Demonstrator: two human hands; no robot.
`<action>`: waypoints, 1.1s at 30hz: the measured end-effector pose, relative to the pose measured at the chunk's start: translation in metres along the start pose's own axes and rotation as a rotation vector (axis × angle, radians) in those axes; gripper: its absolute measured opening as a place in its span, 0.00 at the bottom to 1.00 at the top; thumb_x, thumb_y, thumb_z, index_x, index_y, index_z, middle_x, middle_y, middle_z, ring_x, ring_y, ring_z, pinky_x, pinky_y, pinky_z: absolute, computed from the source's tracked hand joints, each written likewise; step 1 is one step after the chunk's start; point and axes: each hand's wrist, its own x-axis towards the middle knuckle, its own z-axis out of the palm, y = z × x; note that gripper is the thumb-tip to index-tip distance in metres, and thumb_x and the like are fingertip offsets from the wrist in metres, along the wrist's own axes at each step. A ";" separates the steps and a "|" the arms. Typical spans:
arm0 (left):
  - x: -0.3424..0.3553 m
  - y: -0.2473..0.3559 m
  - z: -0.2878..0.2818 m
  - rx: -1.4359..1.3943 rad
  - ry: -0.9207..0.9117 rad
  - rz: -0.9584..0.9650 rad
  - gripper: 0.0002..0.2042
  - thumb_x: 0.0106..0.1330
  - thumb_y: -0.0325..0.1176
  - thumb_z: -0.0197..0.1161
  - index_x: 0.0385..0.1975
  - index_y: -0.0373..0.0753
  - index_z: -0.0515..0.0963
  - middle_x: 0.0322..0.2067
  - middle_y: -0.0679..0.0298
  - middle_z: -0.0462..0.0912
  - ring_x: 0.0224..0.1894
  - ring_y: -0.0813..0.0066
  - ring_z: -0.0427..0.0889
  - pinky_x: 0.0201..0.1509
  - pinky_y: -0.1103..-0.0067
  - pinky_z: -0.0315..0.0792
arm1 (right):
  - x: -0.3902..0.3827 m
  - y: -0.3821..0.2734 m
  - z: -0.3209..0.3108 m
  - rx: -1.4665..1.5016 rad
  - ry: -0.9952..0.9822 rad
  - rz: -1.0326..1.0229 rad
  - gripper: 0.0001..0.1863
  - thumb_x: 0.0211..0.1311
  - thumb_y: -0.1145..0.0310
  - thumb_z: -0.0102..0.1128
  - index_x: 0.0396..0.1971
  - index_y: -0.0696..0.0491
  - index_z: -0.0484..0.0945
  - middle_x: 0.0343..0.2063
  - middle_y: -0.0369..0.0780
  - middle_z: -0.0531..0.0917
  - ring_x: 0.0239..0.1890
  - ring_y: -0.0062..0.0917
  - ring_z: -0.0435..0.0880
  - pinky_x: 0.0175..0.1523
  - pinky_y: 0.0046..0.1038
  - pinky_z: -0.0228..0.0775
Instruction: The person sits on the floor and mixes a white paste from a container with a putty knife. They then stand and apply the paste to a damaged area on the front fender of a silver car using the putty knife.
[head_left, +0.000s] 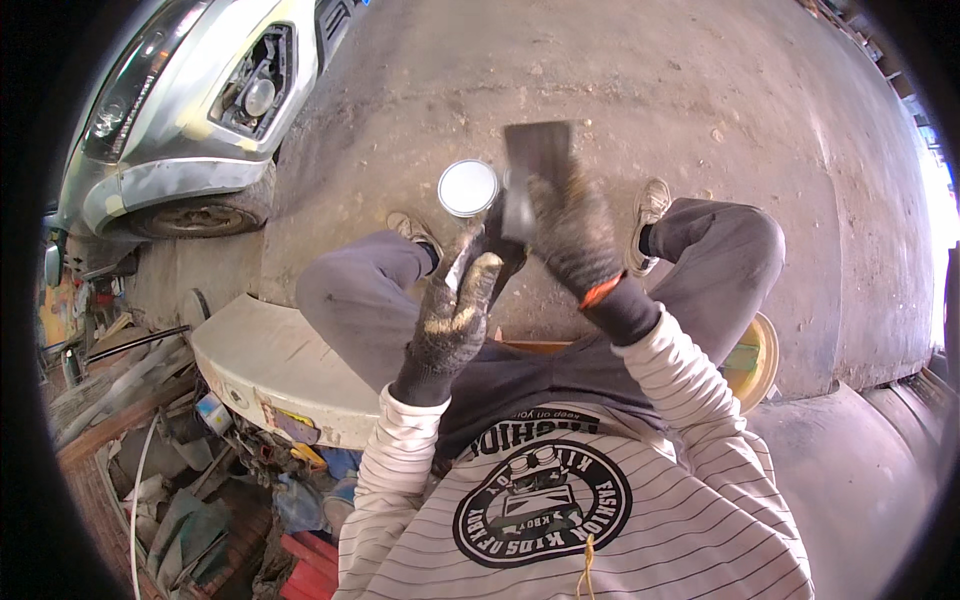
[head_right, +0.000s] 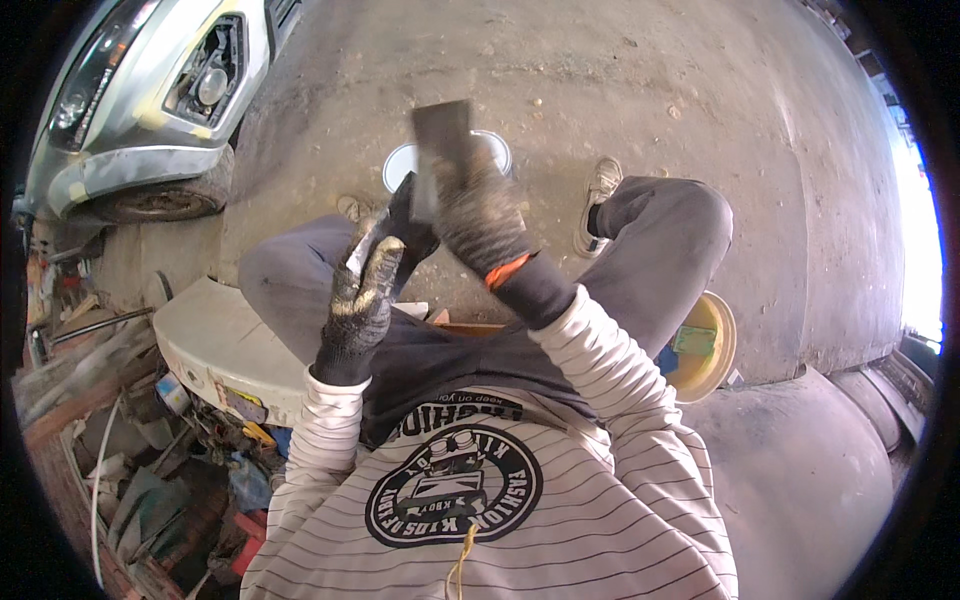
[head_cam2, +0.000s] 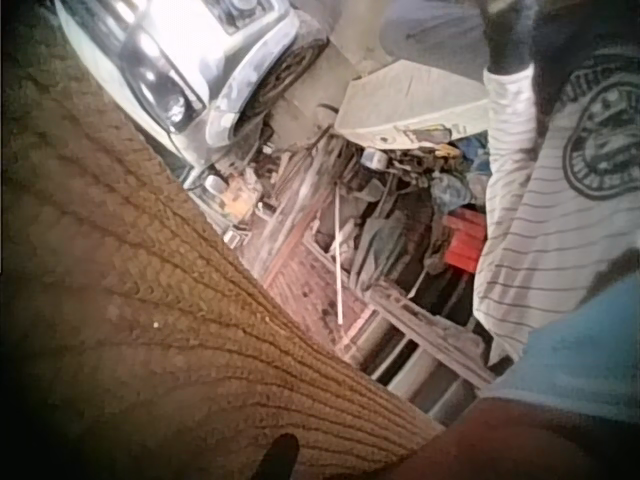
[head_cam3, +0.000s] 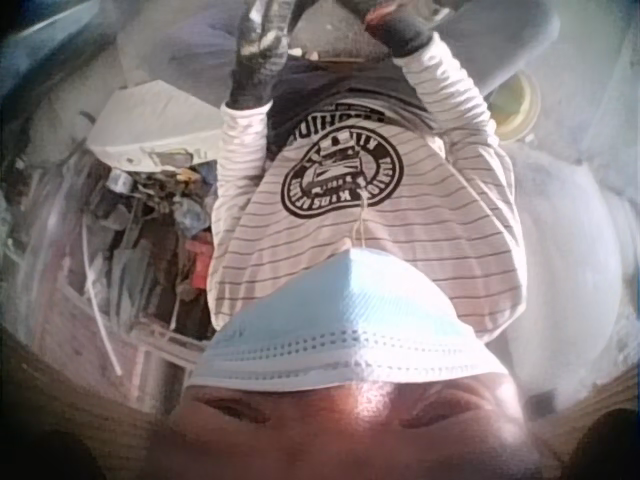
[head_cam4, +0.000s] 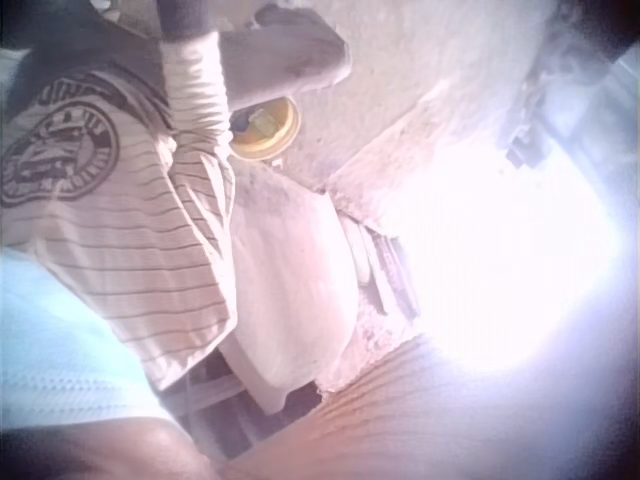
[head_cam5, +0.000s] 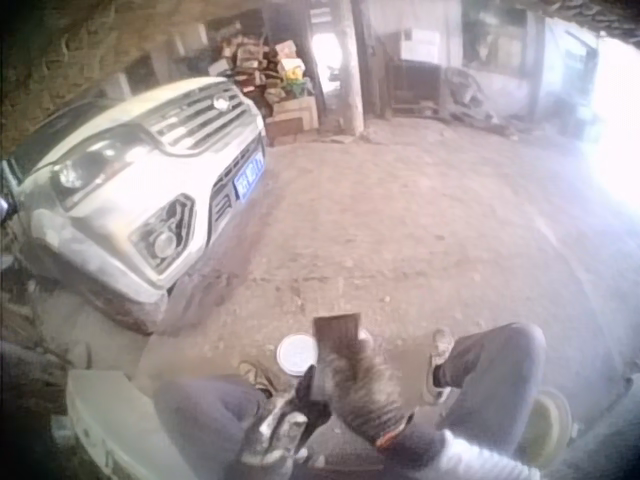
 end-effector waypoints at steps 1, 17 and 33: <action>-0.002 0.000 0.002 -0.054 -0.014 -0.084 0.18 0.70 0.22 0.58 0.59 0.29 0.71 0.56 0.47 0.75 0.57 0.59 0.77 0.58 0.72 0.74 | -0.002 -0.004 -0.001 -0.136 0.065 -0.166 0.17 0.68 0.65 0.58 0.50 0.61 0.72 0.33 0.53 0.83 0.36 0.44 0.85 0.39 0.38 0.77; -0.018 -0.018 0.003 0.035 -0.174 -0.121 0.31 0.57 0.16 0.62 0.65 0.32 0.66 0.57 0.43 0.73 0.58 0.43 0.75 0.60 0.64 0.73 | 0.003 -0.027 -0.010 0.078 -0.038 0.091 0.18 0.68 0.67 0.57 0.52 0.61 0.70 0.43 0.54 0.82 0.45 0.42 0.84 0.47 0.38 0.78; -0.010 -0.017 -0.002 0.173 0.022 0.217 0.36 0.55 0.17 0.62 0.68 0.34 0.63 0.57 0.43 0.74 0.57 0.43 0.75 0.59 0.64 0.73 | -0.009 -0.006 -0.006 0.073 0.083 -0.064 0.17 0.68 0.67 0.56 0.52 0.60 0.71 0.40 0.51 0.81 0.41 0.43 0.84 0.44 0.40 0.76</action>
